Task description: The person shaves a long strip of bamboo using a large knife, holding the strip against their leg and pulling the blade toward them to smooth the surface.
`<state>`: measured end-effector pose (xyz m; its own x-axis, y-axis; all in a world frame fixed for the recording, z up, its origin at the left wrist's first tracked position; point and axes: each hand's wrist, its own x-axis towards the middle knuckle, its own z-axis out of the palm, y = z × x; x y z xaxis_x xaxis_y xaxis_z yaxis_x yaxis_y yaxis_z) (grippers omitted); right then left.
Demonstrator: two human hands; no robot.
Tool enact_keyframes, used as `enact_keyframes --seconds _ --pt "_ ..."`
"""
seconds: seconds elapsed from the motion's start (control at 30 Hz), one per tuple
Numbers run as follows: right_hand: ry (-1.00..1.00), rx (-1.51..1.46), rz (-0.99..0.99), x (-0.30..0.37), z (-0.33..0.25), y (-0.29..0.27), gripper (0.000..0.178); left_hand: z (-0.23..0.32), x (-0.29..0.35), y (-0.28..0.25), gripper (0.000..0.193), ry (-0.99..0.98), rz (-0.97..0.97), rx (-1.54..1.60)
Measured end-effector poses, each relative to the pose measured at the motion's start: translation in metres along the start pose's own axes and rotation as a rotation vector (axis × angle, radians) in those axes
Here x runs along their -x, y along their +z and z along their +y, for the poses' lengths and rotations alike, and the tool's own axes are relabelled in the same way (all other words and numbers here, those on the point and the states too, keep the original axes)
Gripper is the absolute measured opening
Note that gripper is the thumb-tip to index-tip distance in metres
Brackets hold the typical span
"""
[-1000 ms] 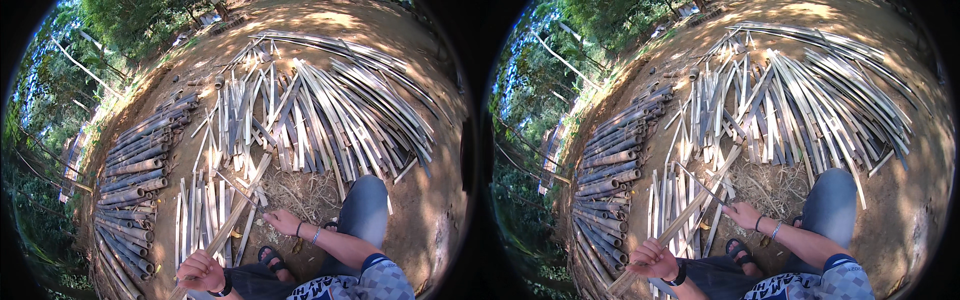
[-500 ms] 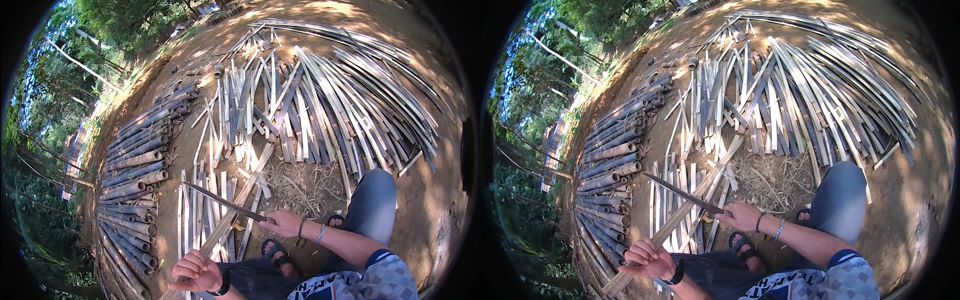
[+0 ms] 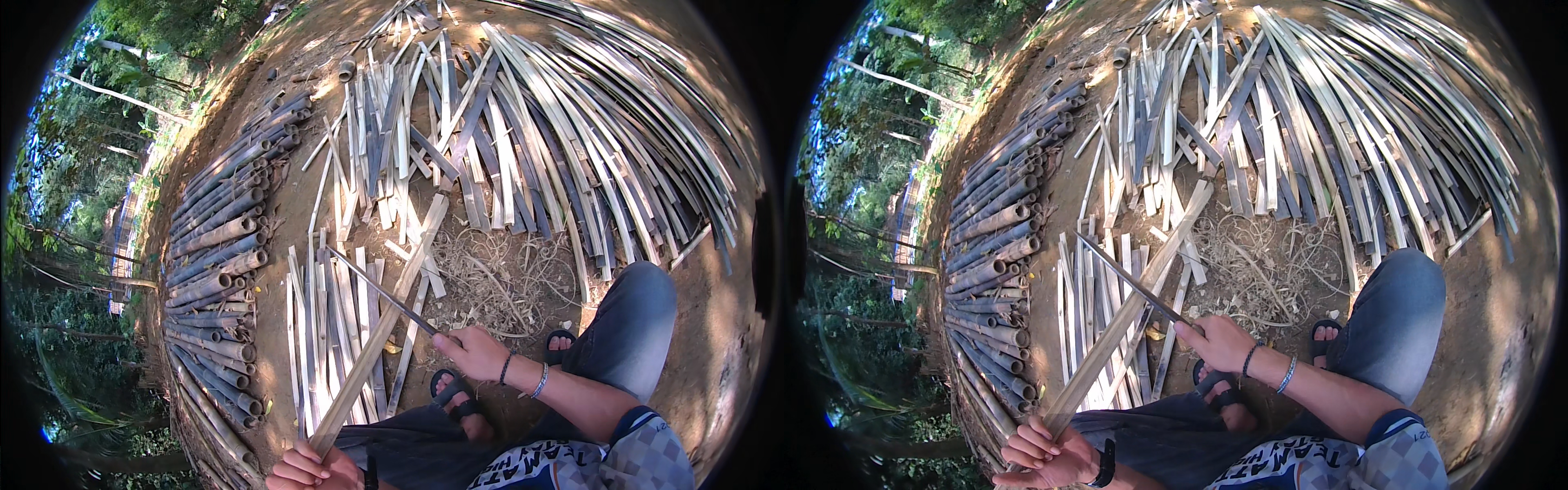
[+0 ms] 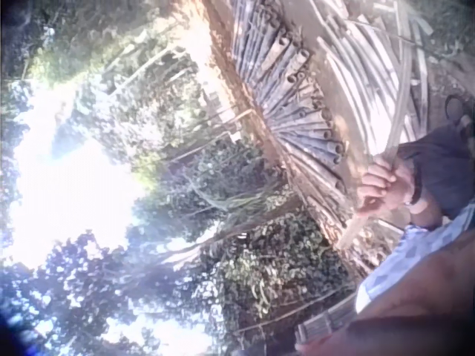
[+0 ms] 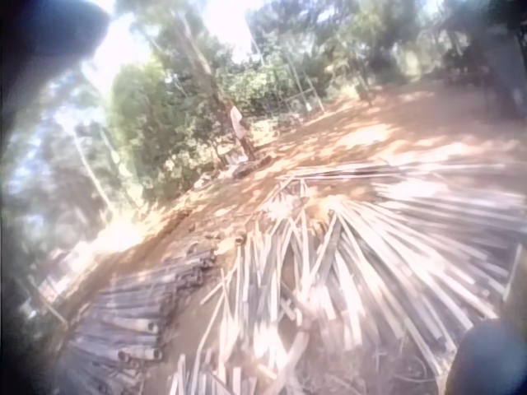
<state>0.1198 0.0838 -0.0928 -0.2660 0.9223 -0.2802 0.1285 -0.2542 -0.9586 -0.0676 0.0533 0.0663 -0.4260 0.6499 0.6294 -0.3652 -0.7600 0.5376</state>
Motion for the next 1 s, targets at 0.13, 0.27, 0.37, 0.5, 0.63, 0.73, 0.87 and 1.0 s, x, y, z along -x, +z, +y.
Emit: enact_keyframes --seconds 0.13,0.27,0.37,0.5,0.63,0.73,0.87,1.0 --pt "-0.13 0.113 -0.028 -0.003 0.005 0.001 0.063 0.001 -0.006 0.002 0.062 0.002 -0.004 -0.023" --pt "-0.012 0.12 -0.024 -0.027 0.003 -0.014 0.061 0.0 -0.012 0.002 0.063 -0.013 0.022 -0.056" --pt "0.024 0.059 0.003 -0.023 -0.003 -0.012 0.06 -0.001 -0.011 0.004 0.062 0.003 0.072 -0.082" --pt "-0.095 0.229 -0.013 -0.022 0.006 -0.011 0.063 0.001 -0.012 0.005 0.062 0.015 0.156 -0.137" --pt "-0.013 0.229 0.025 -0.036 0.011 -0.018 0.063 -0.001 -0.012 0.004 0.061 0.037 0.158 -0.234" --pt "-0.098 0.147 -0.038 -0.02 0.007 -0.005 0.063 0.002 -0.013 0.001 0.061 0.021 0.143 -0.203" --pt "-0.002 0.159 0.063 -0.043 0.027 -0.022 0.063 0.001 -0.012 0.004 0.06 -0.008 0.173 -0.184" --pt "-0.019 0.147 0.019 -0.027 0.006 -0.007 0.062 0.001 -0.014 0.002 0.06 -0.002 0.169 -0.169"
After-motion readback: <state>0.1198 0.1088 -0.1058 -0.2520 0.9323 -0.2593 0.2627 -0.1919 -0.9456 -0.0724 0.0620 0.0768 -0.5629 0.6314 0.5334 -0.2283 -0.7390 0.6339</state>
